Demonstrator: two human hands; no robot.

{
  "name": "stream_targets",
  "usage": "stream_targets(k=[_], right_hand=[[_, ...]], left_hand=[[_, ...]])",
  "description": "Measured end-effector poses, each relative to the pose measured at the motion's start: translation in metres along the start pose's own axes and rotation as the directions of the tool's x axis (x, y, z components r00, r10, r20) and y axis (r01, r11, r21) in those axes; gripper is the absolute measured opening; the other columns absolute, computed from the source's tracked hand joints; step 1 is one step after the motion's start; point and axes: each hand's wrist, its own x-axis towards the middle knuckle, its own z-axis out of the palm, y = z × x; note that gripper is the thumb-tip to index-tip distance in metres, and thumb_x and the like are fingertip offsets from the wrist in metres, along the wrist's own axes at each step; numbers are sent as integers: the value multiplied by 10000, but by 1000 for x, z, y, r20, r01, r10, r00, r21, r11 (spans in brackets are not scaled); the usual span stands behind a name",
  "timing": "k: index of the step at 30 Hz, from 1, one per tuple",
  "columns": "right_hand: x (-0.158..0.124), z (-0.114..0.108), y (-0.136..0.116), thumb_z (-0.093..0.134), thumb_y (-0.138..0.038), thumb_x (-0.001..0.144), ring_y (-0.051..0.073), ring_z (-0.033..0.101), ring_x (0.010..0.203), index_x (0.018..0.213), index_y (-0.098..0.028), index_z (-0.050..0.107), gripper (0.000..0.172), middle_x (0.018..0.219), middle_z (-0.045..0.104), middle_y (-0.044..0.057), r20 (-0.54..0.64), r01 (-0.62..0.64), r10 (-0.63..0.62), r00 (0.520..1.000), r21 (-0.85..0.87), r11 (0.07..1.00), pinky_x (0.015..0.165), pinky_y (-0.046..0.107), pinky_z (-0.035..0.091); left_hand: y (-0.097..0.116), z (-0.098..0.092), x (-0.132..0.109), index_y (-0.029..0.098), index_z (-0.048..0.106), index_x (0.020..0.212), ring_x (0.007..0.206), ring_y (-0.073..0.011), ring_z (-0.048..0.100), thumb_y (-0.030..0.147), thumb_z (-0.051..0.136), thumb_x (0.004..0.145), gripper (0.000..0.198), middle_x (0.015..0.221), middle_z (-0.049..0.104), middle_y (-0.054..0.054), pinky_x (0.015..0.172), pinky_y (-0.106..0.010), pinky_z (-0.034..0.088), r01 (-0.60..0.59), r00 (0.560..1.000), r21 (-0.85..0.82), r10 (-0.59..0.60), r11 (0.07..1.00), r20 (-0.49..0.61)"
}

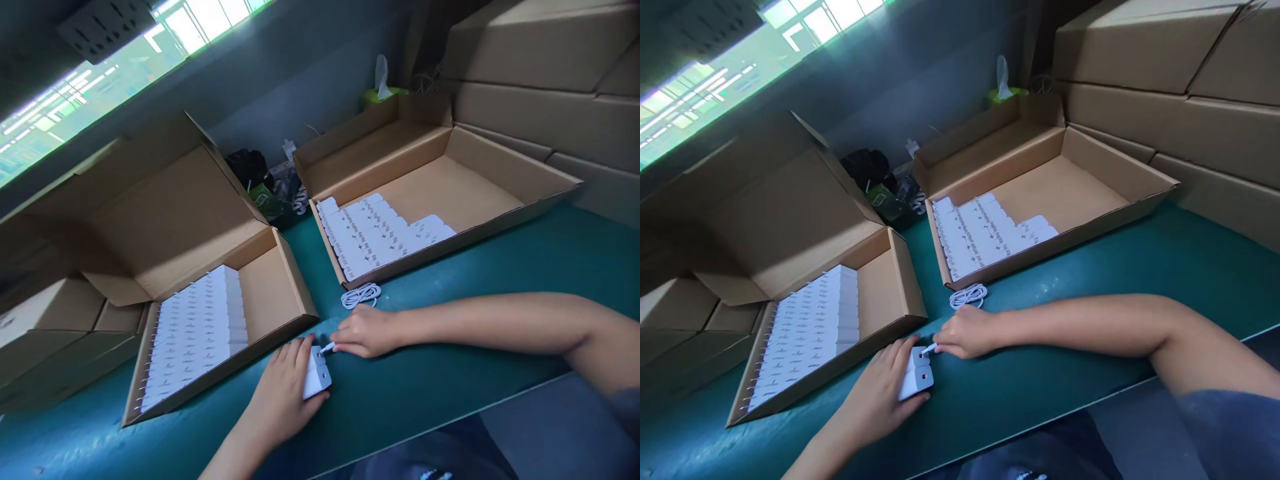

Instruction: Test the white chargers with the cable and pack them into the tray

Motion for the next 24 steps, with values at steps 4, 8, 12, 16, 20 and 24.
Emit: stream_targets(k=[4,8,12,16,20,24], right_hand=[[5,0,0,407,-342,895,126,573,602,874,-175,601,257,707,639,26,71,6,-2,997,-56,998,452,235,199],[10,-3,-5,386,-339,906,142,588,625,884,-174,597,269,726,648,32,160,-30,45,986,-99,995,452,235,219],[15,-6,-15,384,-303,905,159,587,592,885,-150,593,260,707,656,62,238,-69,92,967,-105,992,469,241,278],[21,-5,-21,428,-215,860,176,591,590,883,-120,579,180,715,660,84,299,-49,77,951,-99,994,474,251,301],[22,-4,-17,423,-221,861,179,594,589,903,-126,573,182,702,655,76,309,-1,28,951,-87,996,454,254,272],[11,-10,-11,402,-253,889,159,576,543,903,-129,570,210,670,643,61,298,30,4,955,-110,994,443,251,229]], left_hand=[[-1,5,2,123,387,1204,979,-313,559,397,598,726,590,1100,549,-168,808,-463,473,-32,999,26,33,999,-28],[-2,7,3,117,423,1143,900,-293,583,408,579,745,517,1011,572,-155,752,-441,495,-59,997,39,61,997,-54],[-1,6,4,123,443,1117,874,-296,588,431,569,752,494,981,579,-151,731,-447,498,-72,995,56,75,996,-63],[1,5,4,111,446,1106,885,-299,578,420,582,741,498,985,573,-157,753,-453,488,-66,997,35,67,997,-23],[3,3,4,96,428,1112,886,-296,565,389,573,748,488,995,560,-160,754,-452,476,-36,999,31,36,999,27],[5,3,3,97,434,1107,865,-299,562,379,577,738,487,977,563,-154,735,-461,469,-5,1000,19,5,1000,10]])
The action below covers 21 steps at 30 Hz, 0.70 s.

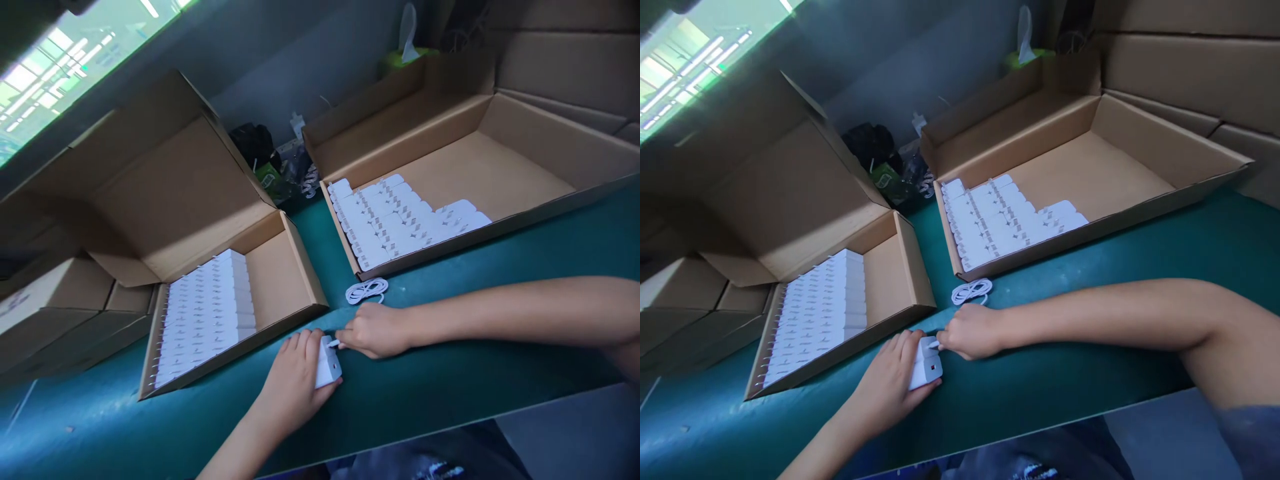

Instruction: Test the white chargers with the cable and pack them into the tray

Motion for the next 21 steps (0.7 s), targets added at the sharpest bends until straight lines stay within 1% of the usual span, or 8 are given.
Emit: stream_targets(k=[4,6,9,11,14,18,21], right_hand=[[-17,2,0,354,-274,913,126,537,497,850,-138,565,260,606,604,34,-89,28,-27,996,13,1000,445,244,210],[-19,6,-2,345,-286,918,122,527,493,850,-153,561,262,613,604,20,-96,48,-45,994,29,998,441,250,195],[-14,14,-8,359,-296,913,122,523,497,840,-173,561,248,643,619,8,-44,51,-49,998,43,998,436,262,188],[-10,17,-11,364,-302,911,124,528,505,828,-173,563,251,650,622,10,-29,39,-38,999,43,998,437,263,199],[-6,16,-15,369,-283,907,125,530,495,827,-156,564,246,636,617,24,-16,29,-28,999,34,999,439,261,225],[-3,12,-23,423,-215,861,137,530,486,844,-134,559,159,624,617,41,66,22,-24,998,18,1000,438,259,245],[1,11,-26,434,-197,849,145,536,503,858,-124,555,142,630,620,51,94,33,-34,995,12,999,442,256,239]], left_hand=[[0,1,1,105,438,1104,861,-304,558,391,582,727,495,967,565,-149,729,-465,463,3,1000,-13,-3,1000,-7],[0,2,1,101,436,1102,859,-303,558,391,588,723,501,967,562,-151,729,-465,462,4,1000,-14,-4,1000,1],[-1,3,1,124,429,1111,856,-291,564,399,590,718,506,964,560,-134,736,-456,461,3,1000,-23,-3,1000,-7],[0,4,0,140,422,1123,866,-286,565,405,589,717,513,969,558,-123,747,-448,460,2,1000,-22,-3,1000,-22],[0,5,0,131,425,1123,868,-289,566,412,587,716,521,971,561,-127,743,-437,466,-1,1000,12,2,1000,-29],[1,5,1,82,450,1096,831,-307,570,447,583,712,546,950,575,-157,706,-445,470,-29,999,87,32,996,-36],[1,4,2,88,458,1091,838,-308,567,459,559,730,527,955,576,-159,709,-447,465,-35,999,91,37,995,-21]])
